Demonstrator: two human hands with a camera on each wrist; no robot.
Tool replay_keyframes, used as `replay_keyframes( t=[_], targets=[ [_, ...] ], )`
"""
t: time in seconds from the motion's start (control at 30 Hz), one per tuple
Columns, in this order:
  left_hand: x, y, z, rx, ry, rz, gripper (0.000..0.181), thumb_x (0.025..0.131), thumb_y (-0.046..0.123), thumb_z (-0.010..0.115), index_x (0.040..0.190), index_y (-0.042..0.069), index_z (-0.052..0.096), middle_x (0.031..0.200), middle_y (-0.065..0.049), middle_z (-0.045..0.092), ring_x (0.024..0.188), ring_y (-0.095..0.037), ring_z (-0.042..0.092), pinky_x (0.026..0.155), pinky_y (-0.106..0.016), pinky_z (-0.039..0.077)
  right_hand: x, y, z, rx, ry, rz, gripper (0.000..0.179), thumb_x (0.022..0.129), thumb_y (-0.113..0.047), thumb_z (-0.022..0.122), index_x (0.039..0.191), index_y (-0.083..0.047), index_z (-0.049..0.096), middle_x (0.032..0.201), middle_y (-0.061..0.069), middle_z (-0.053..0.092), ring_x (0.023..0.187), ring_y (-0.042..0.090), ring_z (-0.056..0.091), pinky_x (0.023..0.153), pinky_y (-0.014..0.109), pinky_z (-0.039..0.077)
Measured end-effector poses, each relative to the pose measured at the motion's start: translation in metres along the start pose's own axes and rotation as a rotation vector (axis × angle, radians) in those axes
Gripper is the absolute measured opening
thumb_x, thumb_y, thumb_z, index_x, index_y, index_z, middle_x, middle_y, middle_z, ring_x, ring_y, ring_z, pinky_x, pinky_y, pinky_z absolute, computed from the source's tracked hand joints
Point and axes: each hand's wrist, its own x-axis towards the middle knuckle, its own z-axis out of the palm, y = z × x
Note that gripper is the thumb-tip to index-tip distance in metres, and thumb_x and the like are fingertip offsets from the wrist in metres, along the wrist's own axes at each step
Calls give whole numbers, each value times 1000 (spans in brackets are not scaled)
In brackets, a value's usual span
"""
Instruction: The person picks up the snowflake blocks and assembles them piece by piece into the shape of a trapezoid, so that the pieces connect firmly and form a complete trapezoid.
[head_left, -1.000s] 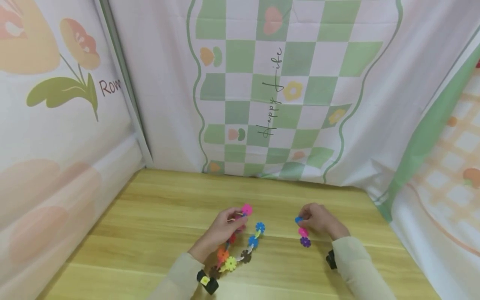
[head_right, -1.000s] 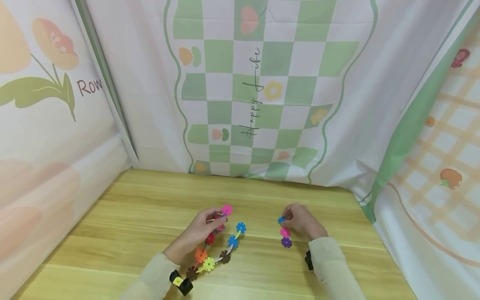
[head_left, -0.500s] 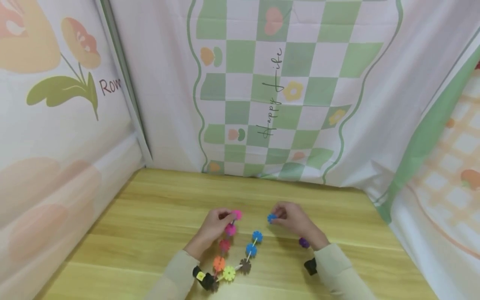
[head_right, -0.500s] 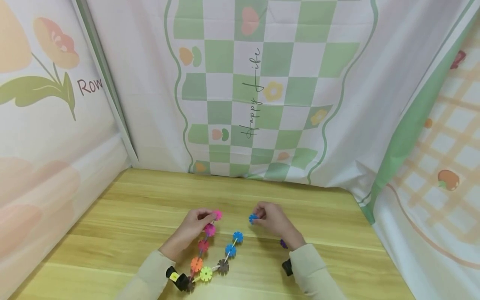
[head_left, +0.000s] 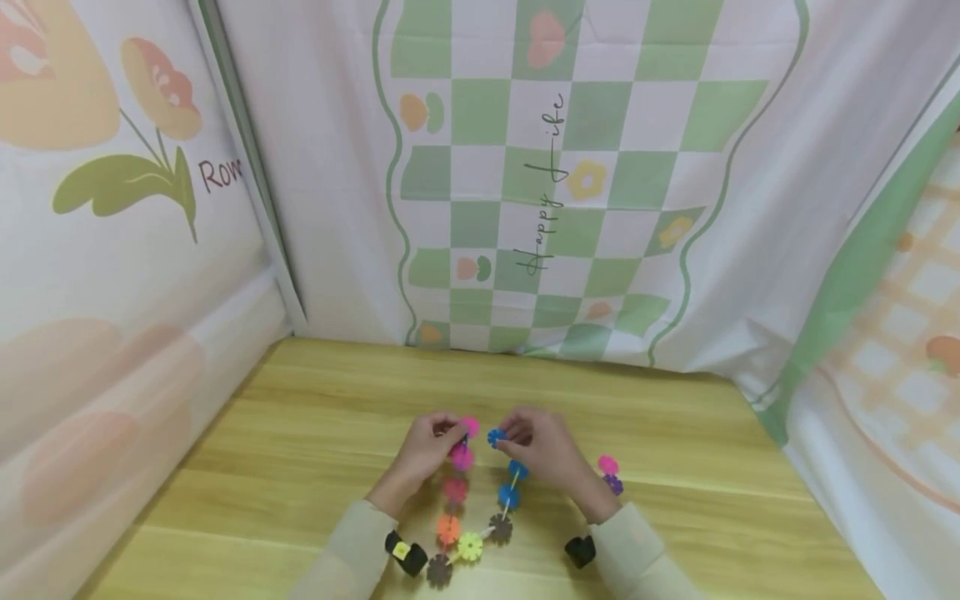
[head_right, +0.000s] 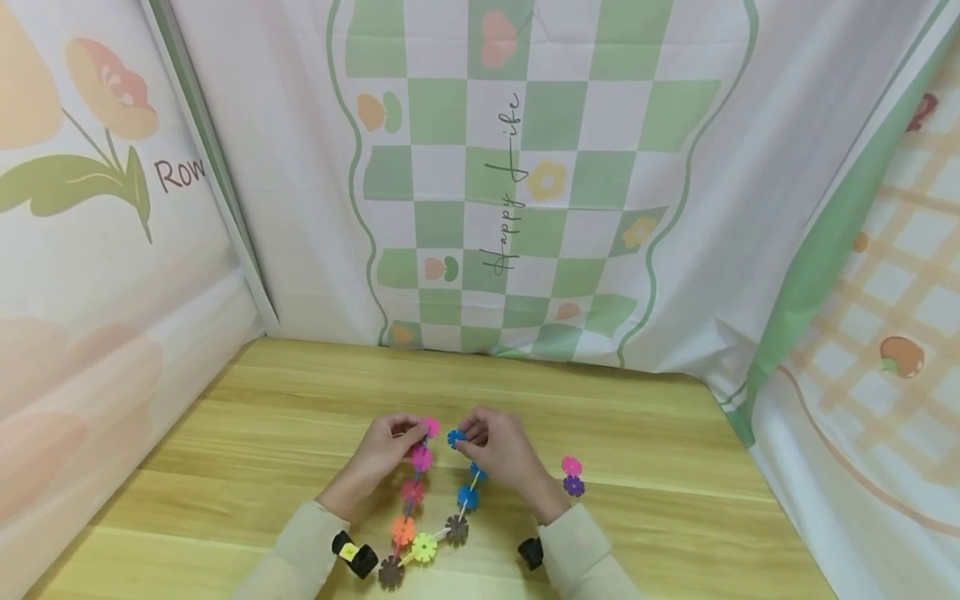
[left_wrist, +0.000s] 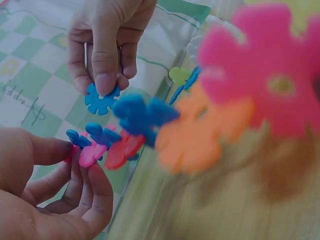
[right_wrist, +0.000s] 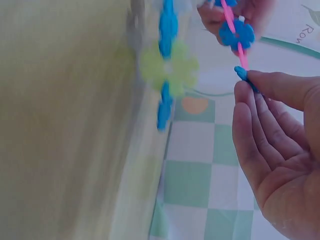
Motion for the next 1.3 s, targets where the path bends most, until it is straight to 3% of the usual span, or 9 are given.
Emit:
replay_keyframes(
  t=[0.43,0.67,0.87,0.97,1.17,1.3],
  targets=[
    [2,-2,5,-35,8,61,21,102,16,69,110,-3,72,99,-12,73,81,-14,69,77,-28,64,1,-8,19,-34,61,-47,13,89,-2,81,93,-10,72,87,3,76,76,6,71,70,15,59],
    [1,-2,7,-10,28,87,19,101,17,72,104,-2,74,94,-10,74,80,-14,68,77,-28,62,-2,-19,24,-117,154,-81,14,86,4,81,88,-8,73,81,4,76,70,8,71,65,10,55],
    [3,-4,10,-54,0,74,17,101,13,71,104,-3,74,95,-10,74,82,-12,68,79,-26,63,-2,-23,25,-204,187,-155,12,87,5,79,87,-6,74,79,6,77,67,11,72,62,10,54],
    [4,-5,11,-51,-21,61,19,103,14,69,107,-4,73,97,-11,73,83,-12,68,81,-29,64,-1,-22,22,-237,174,-169,12,87,4,80,87,-7,75,81,6,78,68,11,73,62,10,55],
    [1,-5,14,-8,-124,19,37,103,35,69,121,2,70,111,-12,77,95,-15,72,91,-35,61,0,-16,14,-243,85,-164,10,89,-2,81,92,-10,76,89,4,80,78,12,76,70,12,57],
    [-1,-3,17,-35,-146,11,36,100,33,74,119,3,72,112,-13,78,97,-15,72,92,-31,59,-5,-9,1,-181,-21,-86,8,94,-8,79,100,-12,74,96,3,80,87,12,76,78,17,61]
  ],
)
